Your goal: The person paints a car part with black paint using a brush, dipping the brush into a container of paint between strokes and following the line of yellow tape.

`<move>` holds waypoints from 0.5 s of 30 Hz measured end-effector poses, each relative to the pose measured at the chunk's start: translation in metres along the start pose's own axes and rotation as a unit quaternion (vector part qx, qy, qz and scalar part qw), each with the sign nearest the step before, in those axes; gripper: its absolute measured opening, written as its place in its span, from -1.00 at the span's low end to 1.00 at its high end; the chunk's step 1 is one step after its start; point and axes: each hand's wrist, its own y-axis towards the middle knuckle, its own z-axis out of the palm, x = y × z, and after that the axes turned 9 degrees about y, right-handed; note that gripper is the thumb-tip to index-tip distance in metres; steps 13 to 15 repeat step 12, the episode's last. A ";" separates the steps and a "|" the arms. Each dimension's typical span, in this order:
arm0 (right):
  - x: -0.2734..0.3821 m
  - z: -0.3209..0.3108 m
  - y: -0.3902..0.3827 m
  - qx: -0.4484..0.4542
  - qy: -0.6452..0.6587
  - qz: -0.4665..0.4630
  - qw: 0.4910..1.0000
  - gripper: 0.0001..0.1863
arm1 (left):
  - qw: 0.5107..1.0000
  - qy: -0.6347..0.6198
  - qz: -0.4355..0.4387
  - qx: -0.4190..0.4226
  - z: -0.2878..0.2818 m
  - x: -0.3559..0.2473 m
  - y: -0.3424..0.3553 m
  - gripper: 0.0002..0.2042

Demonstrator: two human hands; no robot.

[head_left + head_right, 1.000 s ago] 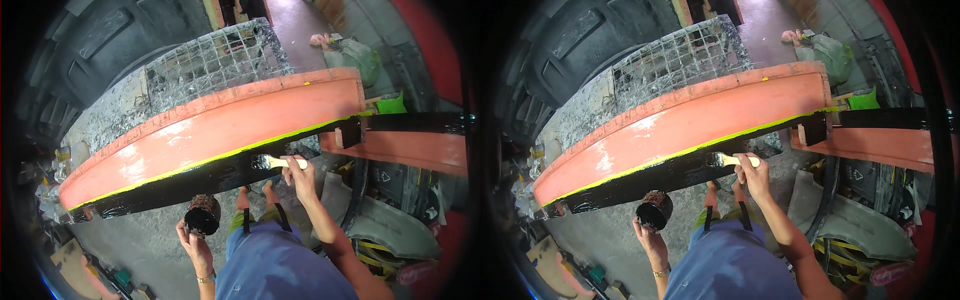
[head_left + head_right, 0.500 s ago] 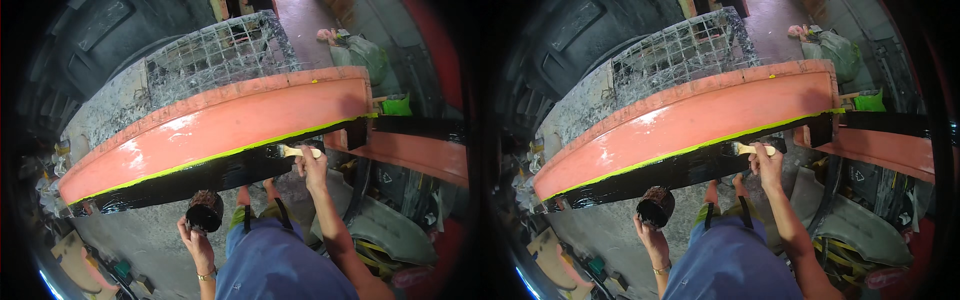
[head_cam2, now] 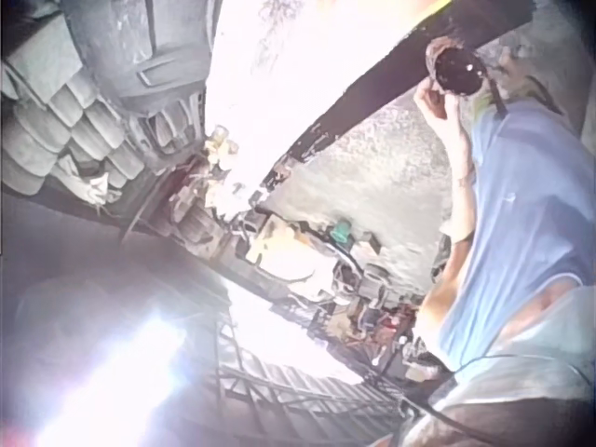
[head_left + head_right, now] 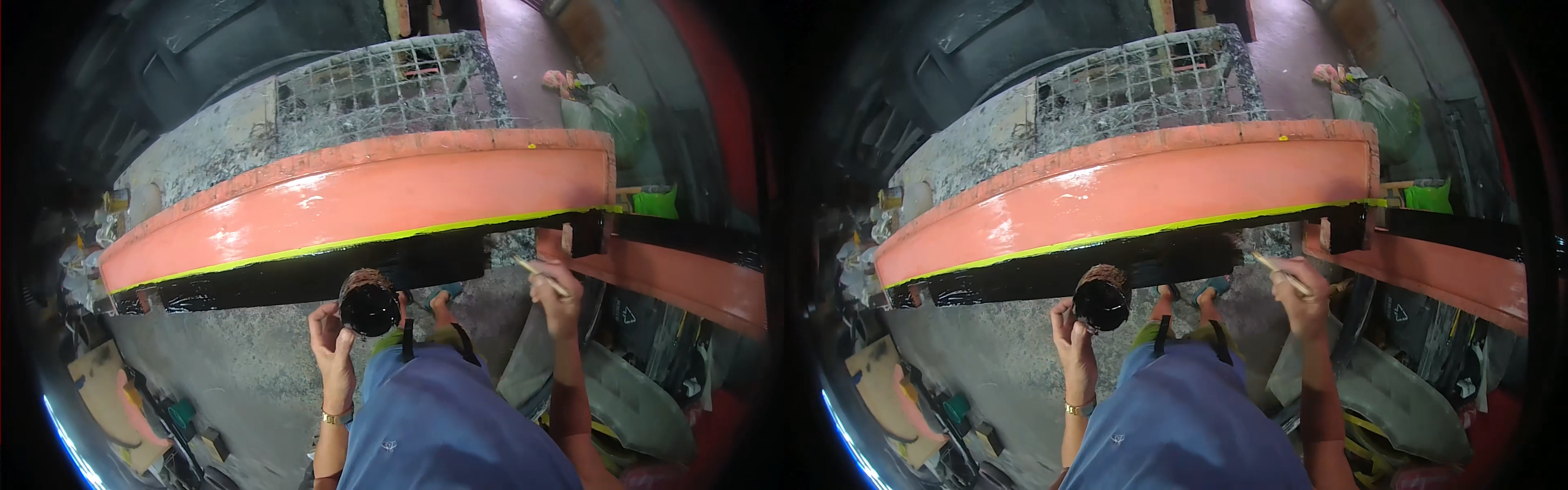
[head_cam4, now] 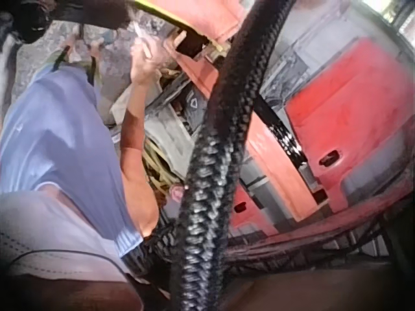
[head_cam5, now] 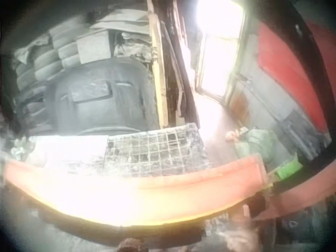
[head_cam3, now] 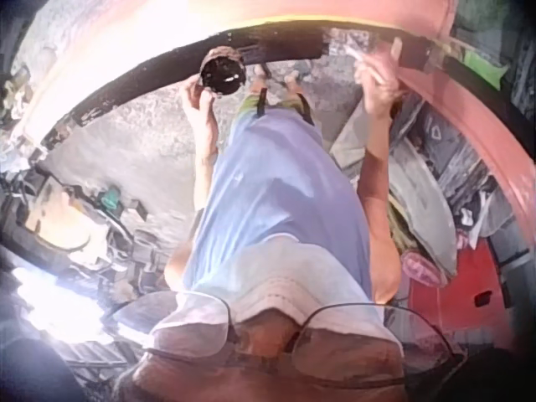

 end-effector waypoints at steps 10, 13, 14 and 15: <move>-0.046 0.068 0.036 0.260 -0.116 -0.138 0.948 -0.69 | 0.998 0.012 0.018 -0.054 -0.016 0.017 -0.028 -0.49; -0.055 0.052 0.040 0.249 -0.099 -0.115 0.956 -0.68 | 0.998 0.020 0.013 -0.059 -0.015 0.019 -0.035 -0.47; -0.055 0.052 0.040 0.249 -0.099 -0.115 0.956 -0.68 | 0.998 0.020 0.013 -0.059 -0.015 0.019 -0.035 -0.47; -0.055 0.052 0.040 0.249 -0.099 -0.115 0.956 -0.68 | 0.998 0.020 0.013 -0.059 -0.015 0.019 -0.035 -0.47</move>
